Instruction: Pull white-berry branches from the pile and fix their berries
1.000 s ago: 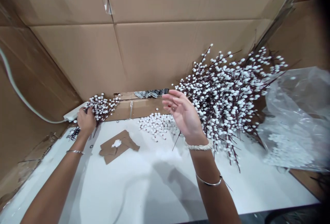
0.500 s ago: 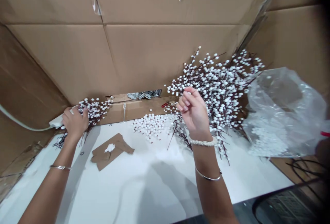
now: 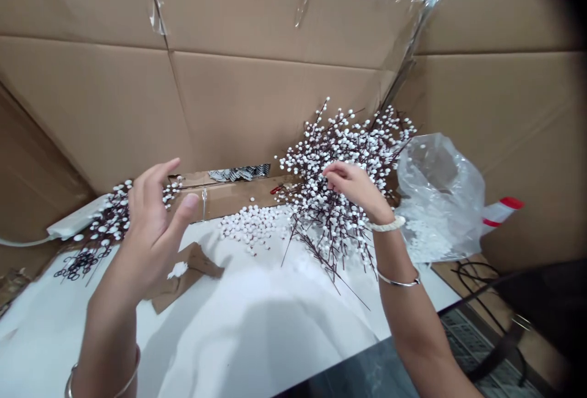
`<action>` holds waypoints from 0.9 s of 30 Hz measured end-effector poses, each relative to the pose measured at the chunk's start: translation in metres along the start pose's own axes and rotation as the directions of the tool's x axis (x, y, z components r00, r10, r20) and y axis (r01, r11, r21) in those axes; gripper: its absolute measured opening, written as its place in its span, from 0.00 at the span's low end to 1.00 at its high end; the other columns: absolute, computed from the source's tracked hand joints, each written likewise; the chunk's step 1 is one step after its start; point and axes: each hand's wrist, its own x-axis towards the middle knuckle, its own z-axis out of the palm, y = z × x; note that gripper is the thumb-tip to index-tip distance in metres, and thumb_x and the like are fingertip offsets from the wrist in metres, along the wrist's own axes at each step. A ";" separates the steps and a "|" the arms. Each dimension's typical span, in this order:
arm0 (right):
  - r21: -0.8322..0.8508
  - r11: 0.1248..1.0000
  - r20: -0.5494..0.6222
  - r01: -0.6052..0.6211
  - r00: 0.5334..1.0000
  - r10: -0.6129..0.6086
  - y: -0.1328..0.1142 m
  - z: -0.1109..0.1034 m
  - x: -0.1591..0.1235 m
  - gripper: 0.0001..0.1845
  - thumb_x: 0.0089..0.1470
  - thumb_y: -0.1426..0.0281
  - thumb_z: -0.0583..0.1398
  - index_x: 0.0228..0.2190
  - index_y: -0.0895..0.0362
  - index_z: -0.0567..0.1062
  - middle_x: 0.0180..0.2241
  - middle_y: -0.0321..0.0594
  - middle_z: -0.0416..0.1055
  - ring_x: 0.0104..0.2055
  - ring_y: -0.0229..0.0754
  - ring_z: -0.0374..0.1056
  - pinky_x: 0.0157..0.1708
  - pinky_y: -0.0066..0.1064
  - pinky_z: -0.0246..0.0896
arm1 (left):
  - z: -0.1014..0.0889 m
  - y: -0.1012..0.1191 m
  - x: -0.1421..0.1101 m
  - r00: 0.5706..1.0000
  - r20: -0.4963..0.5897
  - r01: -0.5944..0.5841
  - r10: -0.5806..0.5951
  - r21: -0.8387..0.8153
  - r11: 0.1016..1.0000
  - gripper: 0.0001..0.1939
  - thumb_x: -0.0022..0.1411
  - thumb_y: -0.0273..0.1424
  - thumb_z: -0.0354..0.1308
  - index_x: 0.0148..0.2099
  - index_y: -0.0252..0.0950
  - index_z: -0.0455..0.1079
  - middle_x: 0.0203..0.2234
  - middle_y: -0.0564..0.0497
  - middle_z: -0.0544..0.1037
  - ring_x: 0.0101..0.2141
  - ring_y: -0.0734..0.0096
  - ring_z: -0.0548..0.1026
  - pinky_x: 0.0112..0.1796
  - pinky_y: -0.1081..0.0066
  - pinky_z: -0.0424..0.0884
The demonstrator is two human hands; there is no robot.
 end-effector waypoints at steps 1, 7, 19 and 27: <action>-0.127 0.992 0.054 0.018 0.998 -0.011 0.001 0.001 0.000 0.08 0.53 0.73 0.55 0.31 0.56 0.75 0.24 0.34 0.71 0.24 0.36 0.62 0.26 0.28 0.54 | -0.003 0.003 -0.004 1.000 0.011 -0.008 0.009 -0.005 1.000 0.29 0.69 0.46 0.46 0.69 0.47 0.49 0.62 0.44 0.58 0.63 0.49 0.56 0.60 0.42 0.56; -0.475 0.879 -0.012 0.044 0.998 -0.057 0.009 0.008 -0.002 0.13 0.56 0.75 0.52 0.35 0.55 0.76 0.32 0.40 0.76 0.31 0.42 0.68 0.31 0.30 0.53 | -0.018 0.005 -0.016 0.995 0.085 -0.054 0.053 0.011 0.998 0.31 0.67 0.46 0.46 0.69 0.59 0.43 0.63 0.52 0.57 0.64 0.48 0.55 0.60 0.38 0.56; -0.691 0.720 -0.288 -0.066 0.938 -0.191 0.001 -0.033 0.037 0.14 0.61 0.66 0.53 0.43 0.53 0.76 0.34 0.44 0.78 0.36 0.49 0.70 0.30 0.31 0.51 | -0.034 0.002 -0.025 0.989 0.069 -0.137 0.135 0.033 0.990 0.31 0.67 0.46 0.47 0.69 0.54 0.46 0.63 0.49 0.59 0.61 0.48 0.59 0.57 0.38 0.59; -0.826 0.563 -0.079 0.015 0.987 -0.143 0.022 -0.040 0.072 0.17 0.58 0.72 0.51 0.44 0.52 0.76 0.43 0.44 0.78 0.43 0.50 0.71 0.32 0.32 0.54 | -0.034 0.000 -0.024 0.983 0.104 -0.156 0.150 0.052 0.986 0.30 0.67 0.46 0.47 0.69 0.53 0.47 0.63 0.50 0.59 0.63 0.50 0.58 0.60 0.39 0.55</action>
